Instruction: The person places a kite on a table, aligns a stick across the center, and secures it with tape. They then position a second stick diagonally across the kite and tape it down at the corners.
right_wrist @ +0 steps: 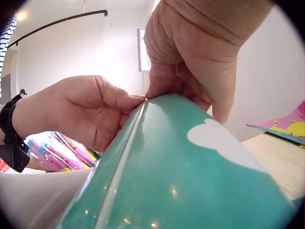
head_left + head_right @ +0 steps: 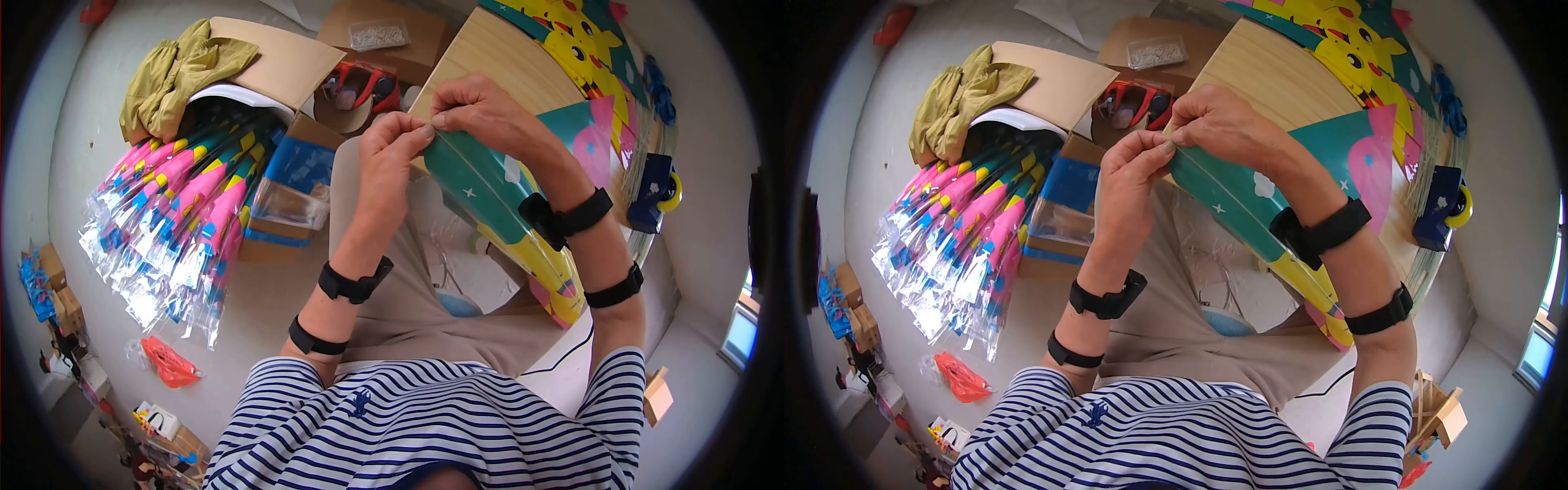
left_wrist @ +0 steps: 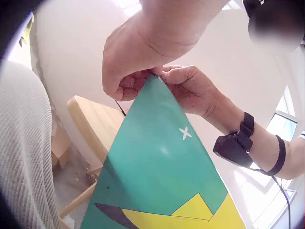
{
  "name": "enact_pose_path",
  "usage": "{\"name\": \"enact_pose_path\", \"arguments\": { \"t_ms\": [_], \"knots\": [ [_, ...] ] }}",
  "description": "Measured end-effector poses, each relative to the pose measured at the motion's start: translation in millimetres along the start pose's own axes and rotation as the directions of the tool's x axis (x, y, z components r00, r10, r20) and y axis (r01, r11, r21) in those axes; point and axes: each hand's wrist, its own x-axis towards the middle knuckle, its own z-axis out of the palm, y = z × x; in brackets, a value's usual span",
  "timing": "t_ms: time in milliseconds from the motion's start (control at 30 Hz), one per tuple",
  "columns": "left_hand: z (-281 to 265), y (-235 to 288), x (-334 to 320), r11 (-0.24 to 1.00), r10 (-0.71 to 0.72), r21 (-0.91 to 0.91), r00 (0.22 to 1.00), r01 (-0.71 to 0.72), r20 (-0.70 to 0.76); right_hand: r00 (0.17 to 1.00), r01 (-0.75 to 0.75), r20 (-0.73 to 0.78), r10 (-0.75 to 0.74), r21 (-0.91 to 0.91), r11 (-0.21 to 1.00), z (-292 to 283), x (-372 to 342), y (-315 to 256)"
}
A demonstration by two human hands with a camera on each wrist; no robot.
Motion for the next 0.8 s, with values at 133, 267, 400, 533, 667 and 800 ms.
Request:
{"name": "enact_pose_path", "arguments": {
  "t_ms": [133, 267, 400, 533, 667, 800],
  "knots": [
    [3.1, 9.4, -11.0, 0.999, -0.04, -0.001, 0.999, 0.04, 0.021, 0.999, 0.022, -0.042, -0.02, 0.041, 0.999, -0.4, -7.1, -4.1],
    [11.5, 19.2, -22.5, 1.0, 0.003, 0.016, 0.997, -0.004, 0.074, 0.976, 0.129, -0.154, -0.153, -0.153, 0.98, 1.2, -18.8, -15.9],
    [14.4, 24.9, -25.8, 1.0, -0.009, -0.01, 0.998, 0.01, 0.062, 0.669, 0.219, -0.524, -0.527, -0.539, 0.813, 14.8, -53.7, -39.9],
    [25.7, 30.5, -32.9, 1.0, 0.003, 0.01, 0.976, -0.006, 0.217, 0.62, 0.187, -0.539, -0.57, -0.605, 0.774, 27.1, -99.6, -58.8],
    [40.8, 39.4, -34.8, 0.998, 0.049, 0.017, 0.916, -0.061, 0.399, 0.717, 0.314, -0.542, -0.438, -0.31, 0.897, 18.4, -124.8, -71.6],
    [73.8, 73.5, -38.6, 0.977, 0.121, 0.049, 0.728, -0.208, 0.675, 0.833, 0.451, -0.391, -0.391, 0.07, 0.89, 14.8, -165.9, -104.8]
  ]
}}
